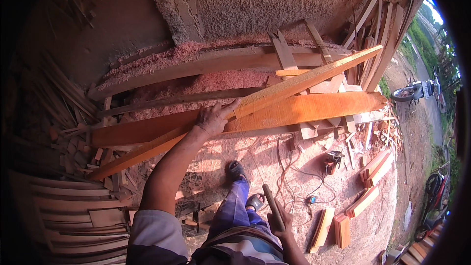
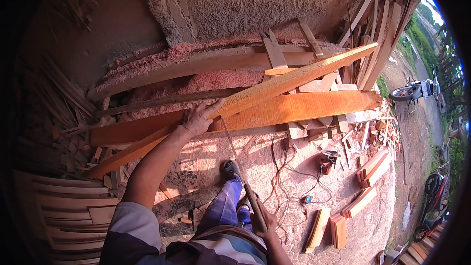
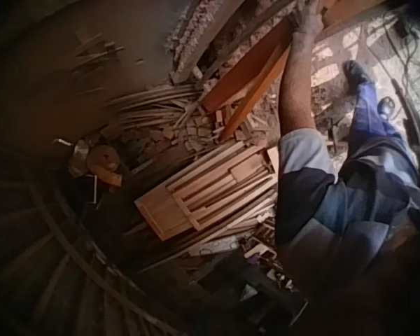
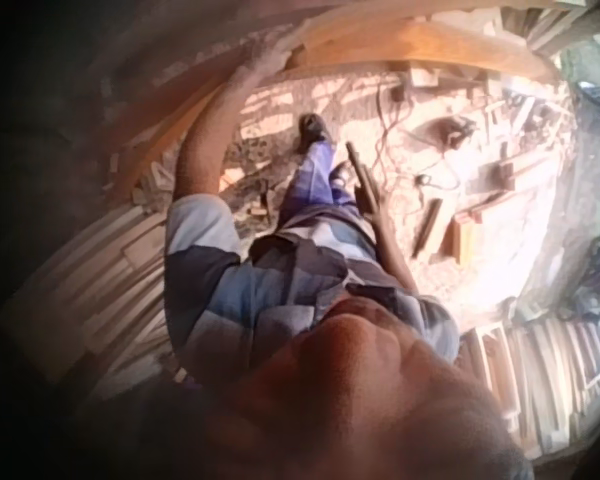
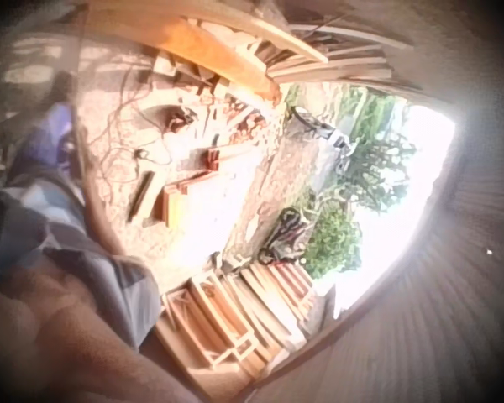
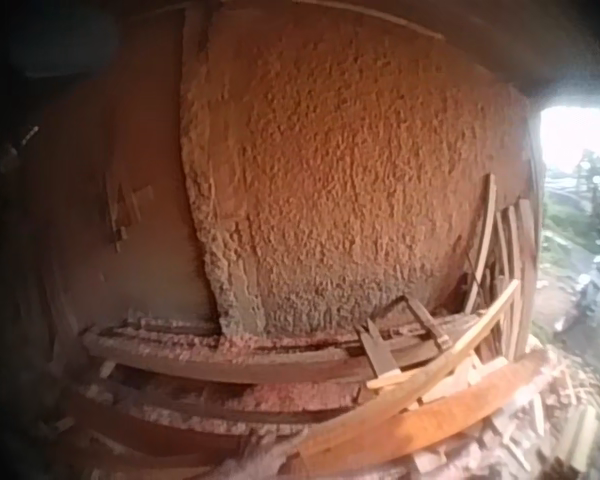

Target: The person measures a wooden plank with a tape measure, marks it, and then uses a hand saw to cut the plank on a workbench. The person repositions the plank and continues sawing until the cut is complete.

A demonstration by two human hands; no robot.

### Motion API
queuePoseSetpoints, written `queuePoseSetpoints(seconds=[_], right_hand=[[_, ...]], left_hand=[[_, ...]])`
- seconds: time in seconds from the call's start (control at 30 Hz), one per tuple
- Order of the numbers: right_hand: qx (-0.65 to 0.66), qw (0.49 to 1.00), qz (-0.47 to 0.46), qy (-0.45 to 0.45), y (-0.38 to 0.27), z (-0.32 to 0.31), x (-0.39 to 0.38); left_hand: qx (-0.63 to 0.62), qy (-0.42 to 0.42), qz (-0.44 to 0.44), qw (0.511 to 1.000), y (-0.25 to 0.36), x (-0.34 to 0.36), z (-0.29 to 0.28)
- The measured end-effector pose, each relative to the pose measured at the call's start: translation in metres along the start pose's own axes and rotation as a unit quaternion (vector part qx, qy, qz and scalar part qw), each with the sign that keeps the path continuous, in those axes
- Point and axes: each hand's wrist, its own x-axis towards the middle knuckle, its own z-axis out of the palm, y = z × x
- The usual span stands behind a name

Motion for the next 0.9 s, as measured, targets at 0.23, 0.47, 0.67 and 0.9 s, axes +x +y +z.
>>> queuePoseSetpoints(seconds=[0.23, 0.47, 0.67, 0.9], right_hand=[[0.097, 0.994, -0.031, 0.043, 0.012, 0.094, 0.203], [0.007, 0.998, 0.051, -0.035, 0.011, 0.004, 0.009], [0.095, 0.995, 0.038, -0.005, 0.018, 0.053, 0.103], [0.075, 0.997, 0.024, 0.001, 0.023, 0.052, 0.096]], left_hand=[[-0.011, 0.068, 0.042, 0.997, 0.0, -0.003, -0.004], [-0.009, 0.02, 0.029, 0.999, -0.001, -0.001, 0.002], [-0.013, 0.019, 0.023, 0.999, -0.001, -0.001, 0.001], [-0.006, 0.018, 0.024, 1.0, 0.004, -0.005, -0.006]])
